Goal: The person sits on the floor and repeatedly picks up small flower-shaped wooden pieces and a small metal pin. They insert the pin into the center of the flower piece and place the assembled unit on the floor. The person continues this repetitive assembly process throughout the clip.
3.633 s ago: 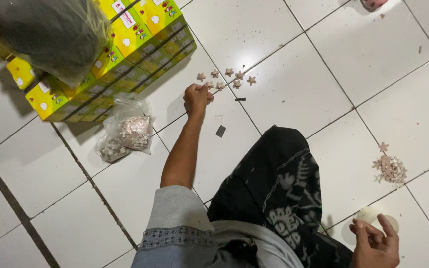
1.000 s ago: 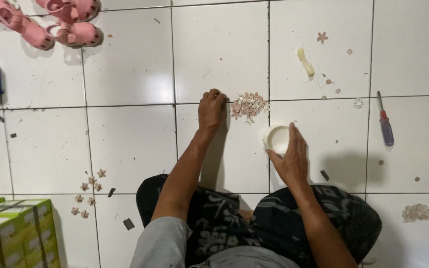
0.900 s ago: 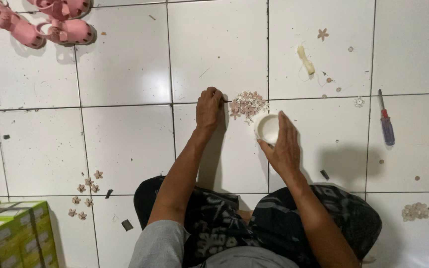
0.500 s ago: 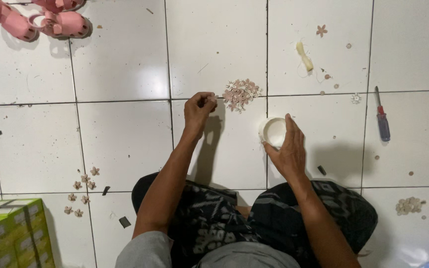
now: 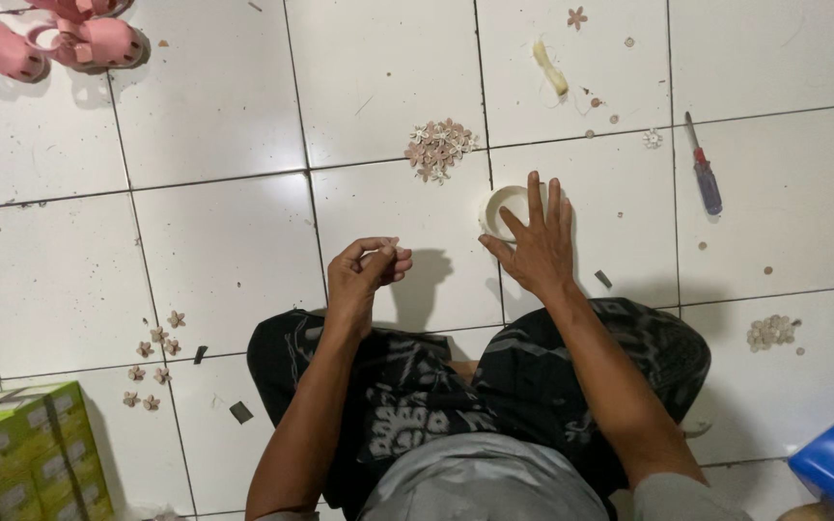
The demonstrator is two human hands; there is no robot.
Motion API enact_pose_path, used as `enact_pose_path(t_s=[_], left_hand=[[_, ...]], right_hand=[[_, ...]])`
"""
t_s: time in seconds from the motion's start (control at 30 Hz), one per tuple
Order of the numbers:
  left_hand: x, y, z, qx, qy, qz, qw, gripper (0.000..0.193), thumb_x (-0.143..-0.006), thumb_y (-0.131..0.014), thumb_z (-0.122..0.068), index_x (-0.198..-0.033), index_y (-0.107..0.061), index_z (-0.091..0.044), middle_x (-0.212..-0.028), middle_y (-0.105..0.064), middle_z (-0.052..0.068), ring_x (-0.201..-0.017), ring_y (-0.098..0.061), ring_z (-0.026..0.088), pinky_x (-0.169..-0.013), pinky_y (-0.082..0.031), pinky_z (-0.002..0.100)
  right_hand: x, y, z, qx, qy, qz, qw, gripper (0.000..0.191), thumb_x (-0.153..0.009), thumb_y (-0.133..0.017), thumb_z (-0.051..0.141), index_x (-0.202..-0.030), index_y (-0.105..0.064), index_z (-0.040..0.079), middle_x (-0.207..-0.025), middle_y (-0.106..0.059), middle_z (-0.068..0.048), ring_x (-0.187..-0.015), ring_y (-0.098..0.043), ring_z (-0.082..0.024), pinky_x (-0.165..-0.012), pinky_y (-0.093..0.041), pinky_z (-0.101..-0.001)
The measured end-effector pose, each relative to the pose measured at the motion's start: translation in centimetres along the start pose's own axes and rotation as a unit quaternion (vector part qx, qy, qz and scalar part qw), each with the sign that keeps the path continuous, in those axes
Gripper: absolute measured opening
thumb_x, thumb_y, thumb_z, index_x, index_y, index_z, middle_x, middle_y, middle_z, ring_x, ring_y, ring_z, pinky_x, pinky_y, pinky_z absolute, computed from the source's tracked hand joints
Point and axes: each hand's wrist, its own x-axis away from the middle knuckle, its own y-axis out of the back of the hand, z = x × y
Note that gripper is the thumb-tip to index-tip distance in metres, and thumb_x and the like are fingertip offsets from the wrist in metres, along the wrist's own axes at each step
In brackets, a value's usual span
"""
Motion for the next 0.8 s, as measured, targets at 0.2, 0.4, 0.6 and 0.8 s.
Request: enact_pose_path(t_s=[0.2,0.4,0.6,0.8], left_hand=[[1.0,1.0,1.0,0.007,-0.021,-0.008,1.0,0.022,-0.097,-0.07,-0.014,-0.11,-0.073,0.003,-0.094,-0.077,0.014,-0.083,-0.074,0.018,-0.078,-0.062,0.031],[2.1,-1.4,0.9,0.024,-0.019,0.024,0.999,0.019,-0.097,-0.069,-0.012,-0.108,-0.071,0.003,-0.091,-0.077,0.014,-0.079,-0.073,0.017,-0.073,-0.061,0.031],[4.7,-4.5,-0.4,0.059,-0.057,0.081,0.993,0.018,-0.099,-0.068,-0.012,-0.111,-0.07,0.002,-0.093,-0.075,0.012,-0.082,-0.071,0.015,-0.076,-0.06,0.03],[7.2,-6.5,-1.5,0.043,-0.084,0.131,0.987,0.02,-0.101,-0.067,-0.014,-0.111,-0.069,0.004,-0.093,-0.075,0.012,-0.081,-0.073,0.016,-0.075,-0.061,0.03]], right_hand=[[0.3,0.2,-0.5,-0.078,0.005,-0.064,0.995,0.051,-0.088,-0.079,0.051,-0.111,-0.077,0.005,-0.171,-0.017,-0.028,-0.157,-0.012,-0.049,-0.121,-0.021,-0.0675],[0.5,2.8,1.0,-0.135,-0.047,-0.001,0.99,0.029,-0.083,-0.084,0.032,-0.086,-0.072,0.006,-0.165,-0.025,-0.03,-0.155,-0.013,-0.051,-0.12,-0.023,-0.0665],[3.3,9.3,7.2,-0.547,-0.129,-0.019,0.827,0.024,-0.099,-0.071,0.015,-0.12,-0.068,0.004,-0.116,-0.07,-0.019,-0.109,-0.067,-0.024,-0.097,-0.056,-0.0381],[3.4,14.0,12.0,-0.593,-0.049,-0.052,0.802,0.043,-0.097,-0.073,0.006,-0.135,-0.053,-0.002,-0.1,-0.072,-0.01,-0.091,-0.07,-0.013,-0.083,-0.059,-0.03]])
